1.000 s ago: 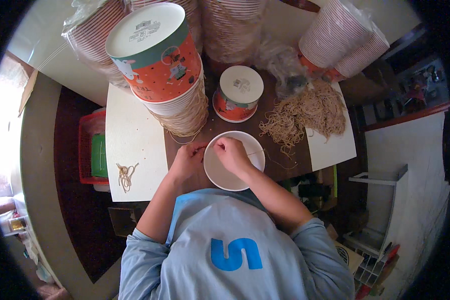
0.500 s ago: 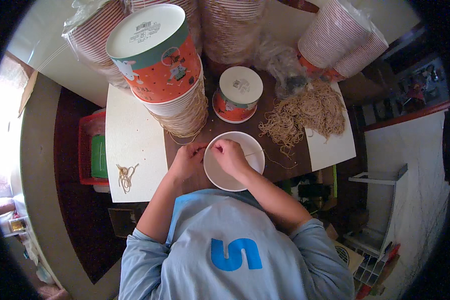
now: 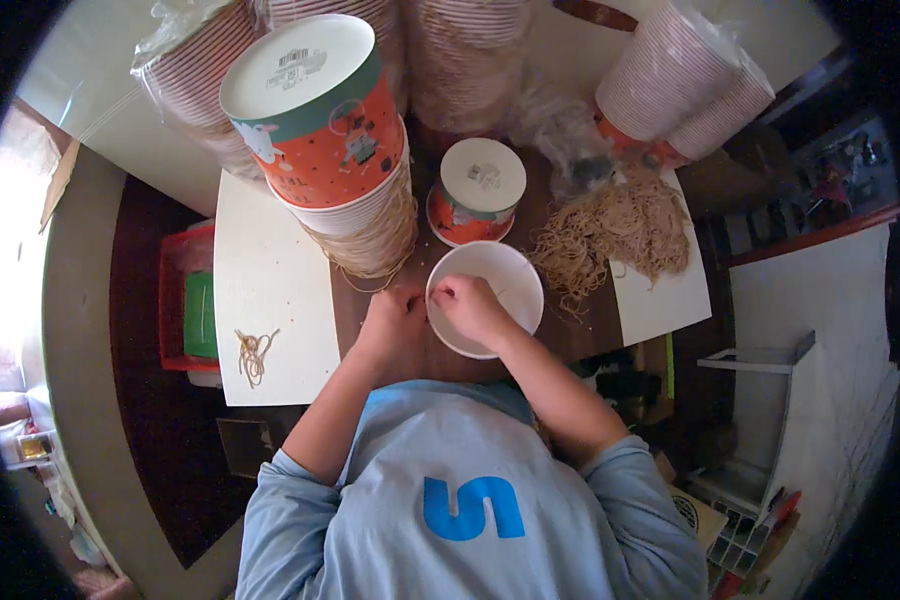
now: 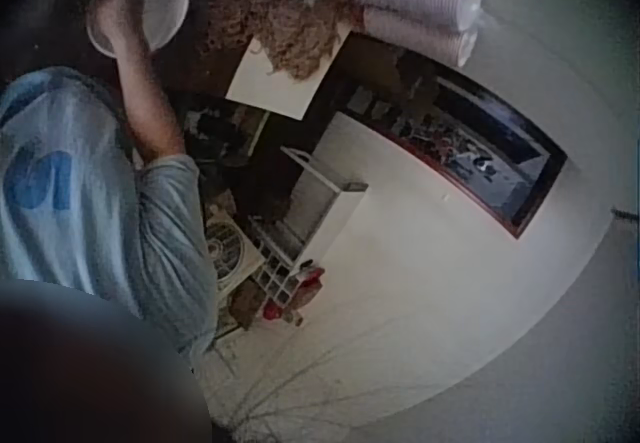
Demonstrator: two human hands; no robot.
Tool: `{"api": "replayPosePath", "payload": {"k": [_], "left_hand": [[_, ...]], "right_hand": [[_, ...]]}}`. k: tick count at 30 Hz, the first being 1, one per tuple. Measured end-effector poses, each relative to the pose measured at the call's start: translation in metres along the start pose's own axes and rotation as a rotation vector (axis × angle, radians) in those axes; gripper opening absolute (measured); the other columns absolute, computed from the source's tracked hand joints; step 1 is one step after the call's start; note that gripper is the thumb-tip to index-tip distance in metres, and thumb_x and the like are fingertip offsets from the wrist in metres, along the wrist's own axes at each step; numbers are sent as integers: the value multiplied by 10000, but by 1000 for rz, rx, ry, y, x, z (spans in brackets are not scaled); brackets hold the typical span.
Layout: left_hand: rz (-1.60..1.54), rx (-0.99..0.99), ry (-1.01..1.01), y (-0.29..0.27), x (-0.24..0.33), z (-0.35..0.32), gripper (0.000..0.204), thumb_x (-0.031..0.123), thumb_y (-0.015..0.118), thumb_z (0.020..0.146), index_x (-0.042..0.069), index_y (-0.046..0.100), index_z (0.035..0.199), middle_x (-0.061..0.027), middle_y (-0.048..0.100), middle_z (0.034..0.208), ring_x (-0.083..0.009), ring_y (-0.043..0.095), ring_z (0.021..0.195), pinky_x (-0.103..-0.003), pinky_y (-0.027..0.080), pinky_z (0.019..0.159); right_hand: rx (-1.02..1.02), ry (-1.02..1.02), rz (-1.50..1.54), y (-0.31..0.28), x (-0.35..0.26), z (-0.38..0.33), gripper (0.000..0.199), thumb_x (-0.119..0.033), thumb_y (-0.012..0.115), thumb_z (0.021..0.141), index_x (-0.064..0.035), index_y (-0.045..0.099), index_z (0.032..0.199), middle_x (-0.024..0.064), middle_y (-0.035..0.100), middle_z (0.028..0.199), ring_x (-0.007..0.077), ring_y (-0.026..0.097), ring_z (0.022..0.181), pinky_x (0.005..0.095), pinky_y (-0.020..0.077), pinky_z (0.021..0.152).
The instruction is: Attaching handles to printed paper buckets in a manufacturing setting.
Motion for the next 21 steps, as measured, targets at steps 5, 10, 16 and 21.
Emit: {"api": "replayPosePath", "payload": {"k": [5,10,16,21], "left_hand": [[-953,-38,-332,41,-50,-11,164,95,479,869,-22,591,893,-201,637,934,-289,638,805,-392,521,723],[-1466,-178,-613,63,-59,-35,178,145,414,902,49,560,873,-130,599,1063,-256,581,984,-389,465,877],[-1409,-326,-390,87,-56,-48,60,116,482,836,77,523,815,-93,607,977,-212,575,851,-335,476,766],[-1184,-325,-280,85,-42,-53,42,92,519,828,57,539,840,-24,589,869,-109,536,767,-252,450,679]], "right_hand": [[-98,113,-185,-49,-5,-18,276,-124,604,791,-9,534,1033,168,640,834,274,640,782,369,493,680],[-96,75,-333,-83,-47,-62,173,-123,584,794,-28,575,937,165,635,833,332,620,778,414,493,686],[-174,-44,57,16,-17,-94,138,-89,588,803,-9,638,904,142,651,822,239,641,751,343,501,674],[-96,103,229,35,6,-94,148,-161,620,798,-16,634,823,170,636,778,296,632,702,374,498,647]]}}
Point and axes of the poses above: each hand's wrist, its own z-axis towards the middle knuckle, its own y-axis out of the palm, x = y × z, the point moved 9 cm from there along z, towards the middle knuckle
